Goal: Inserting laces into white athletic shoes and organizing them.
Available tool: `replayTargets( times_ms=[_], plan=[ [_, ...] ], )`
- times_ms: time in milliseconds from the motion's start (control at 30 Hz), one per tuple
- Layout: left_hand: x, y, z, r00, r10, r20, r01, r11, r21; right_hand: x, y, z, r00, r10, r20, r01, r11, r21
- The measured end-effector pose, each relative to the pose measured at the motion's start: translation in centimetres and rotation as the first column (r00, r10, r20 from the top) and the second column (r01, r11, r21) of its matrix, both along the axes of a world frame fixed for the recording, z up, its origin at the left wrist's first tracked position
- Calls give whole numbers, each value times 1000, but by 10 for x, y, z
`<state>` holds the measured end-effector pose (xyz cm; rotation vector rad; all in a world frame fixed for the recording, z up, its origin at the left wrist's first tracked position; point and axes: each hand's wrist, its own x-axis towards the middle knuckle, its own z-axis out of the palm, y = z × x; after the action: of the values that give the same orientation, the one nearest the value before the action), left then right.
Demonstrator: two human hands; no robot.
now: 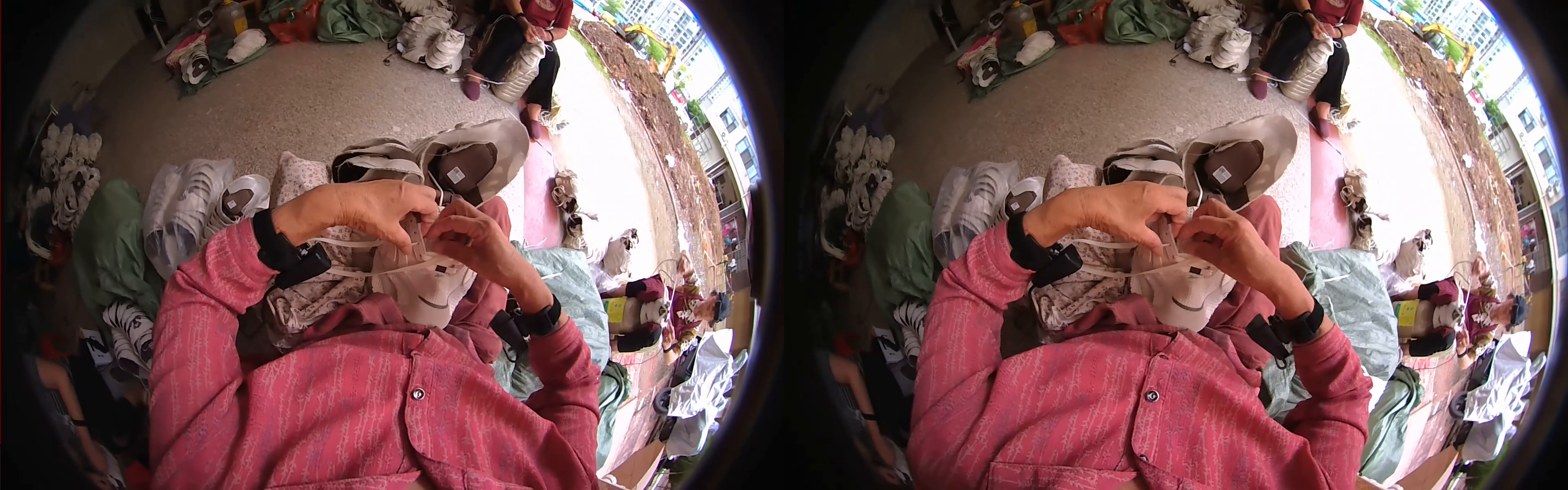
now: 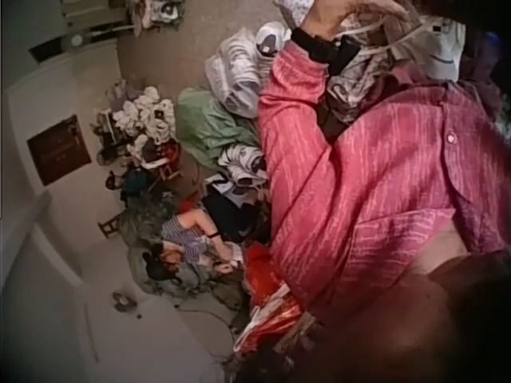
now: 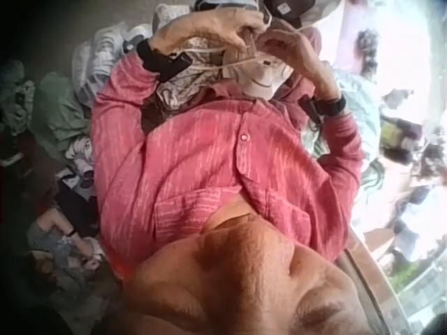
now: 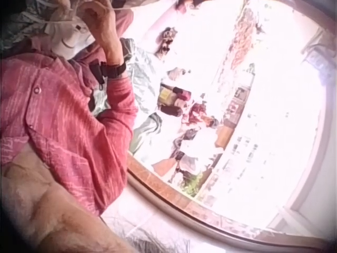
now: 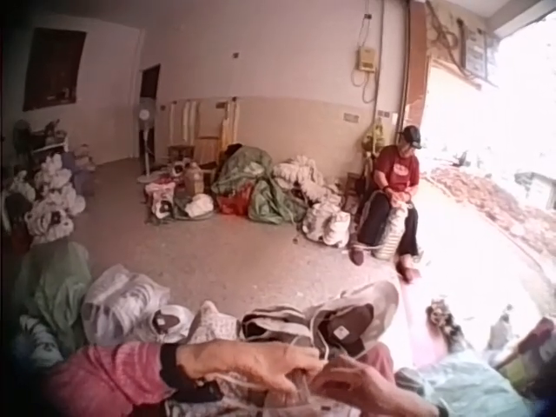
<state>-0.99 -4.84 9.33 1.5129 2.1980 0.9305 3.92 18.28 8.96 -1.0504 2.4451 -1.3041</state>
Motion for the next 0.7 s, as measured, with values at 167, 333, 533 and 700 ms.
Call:
replayTargets(
  times_ms=[167, 333, 533, 700],
  plan=[
    [6, 4, -8, 995, 39, 90, -47, 995, 88, -3, -6, -9, 996, 56, -74, -57, 998, -13],
    [13, 3, -2, 966, 107, 234, -131, 987, 89, -9, -7, -8, 993, 49, -108, -50, 999, -10],
    [38, 17, 10, 951, 288, 112, -293, 956, 31, -38, 82, 0, 851, -417, 319, 520, 751, -407],
    [56, 42, -9, 845, 513, -152, -502, 858, 106, -10, 33, 15, 685, 234, 690, 480, 567, -669]
  ],
)
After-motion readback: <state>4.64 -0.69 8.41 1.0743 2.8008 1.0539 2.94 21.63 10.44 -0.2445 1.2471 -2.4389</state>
